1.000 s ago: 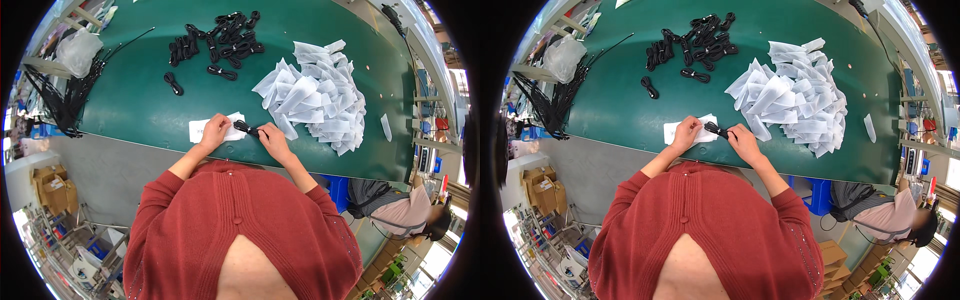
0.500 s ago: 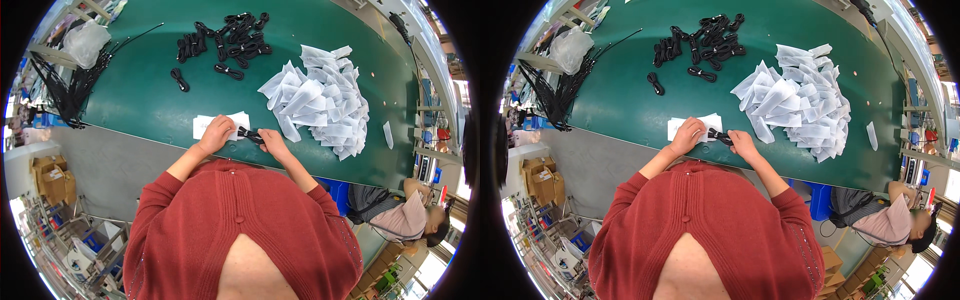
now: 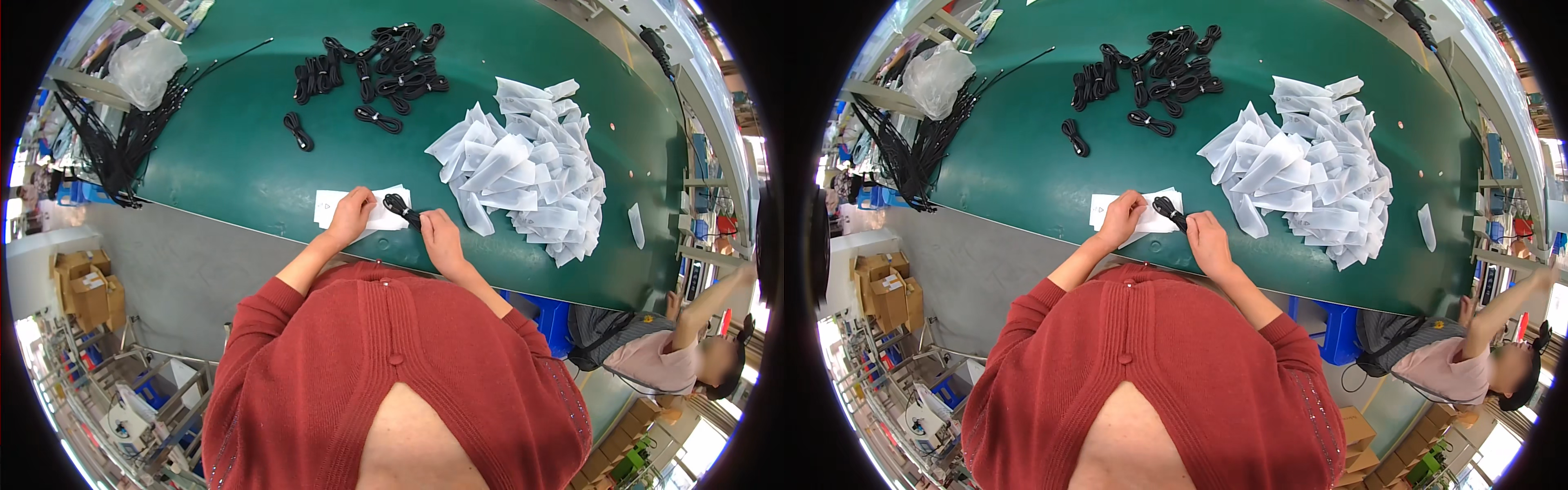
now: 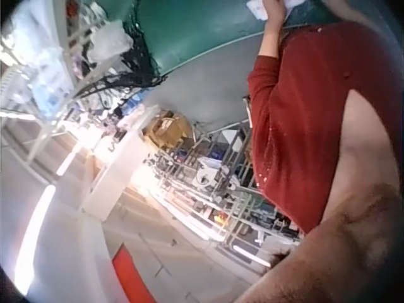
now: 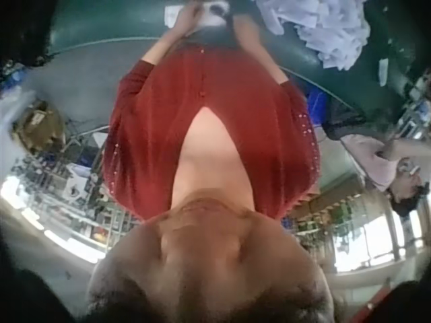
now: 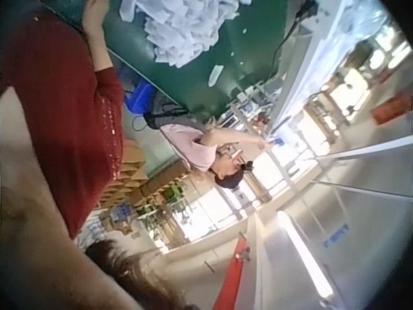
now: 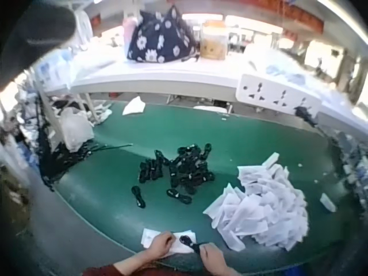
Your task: The person repeatedly picks up black cables from a pile on a green table, places them into small white paper packets, and sets the packets aside. The process is continuous and repetitive, with the person handling one cable at a time.
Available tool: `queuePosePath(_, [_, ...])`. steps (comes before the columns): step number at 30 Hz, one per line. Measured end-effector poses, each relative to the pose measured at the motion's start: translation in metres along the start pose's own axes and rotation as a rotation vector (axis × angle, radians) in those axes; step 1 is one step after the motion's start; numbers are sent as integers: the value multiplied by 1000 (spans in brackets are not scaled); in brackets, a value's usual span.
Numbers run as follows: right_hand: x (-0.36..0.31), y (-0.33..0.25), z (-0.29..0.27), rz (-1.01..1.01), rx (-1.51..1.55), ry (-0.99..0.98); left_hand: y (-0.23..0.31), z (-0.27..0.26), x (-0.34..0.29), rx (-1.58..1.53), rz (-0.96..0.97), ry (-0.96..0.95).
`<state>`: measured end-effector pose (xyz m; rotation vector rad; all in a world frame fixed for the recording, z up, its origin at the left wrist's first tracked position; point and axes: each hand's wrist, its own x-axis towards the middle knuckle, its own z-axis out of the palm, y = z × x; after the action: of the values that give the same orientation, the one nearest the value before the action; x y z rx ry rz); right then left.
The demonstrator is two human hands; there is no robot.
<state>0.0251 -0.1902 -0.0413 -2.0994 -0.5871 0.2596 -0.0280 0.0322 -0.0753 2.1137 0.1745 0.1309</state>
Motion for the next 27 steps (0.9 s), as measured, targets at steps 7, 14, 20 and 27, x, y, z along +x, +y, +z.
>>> queuePosePath(7, [0, 2, 2, -138, -127, -134, -1, 3, 1, -31, -29, 69])
queuePosePath(14, [11, 2, 1, 444, 308, -300, 10, 0, -1, -14, 98, -20])
queuePosePath(20, [6, 20, 13, 1, 47, -265, -2, 14, -2, 92, 417, -4])
queuePosePath(27, [28, -25, -8, -340, 34, -155, 24, -8, 14, 87, 328, 95])
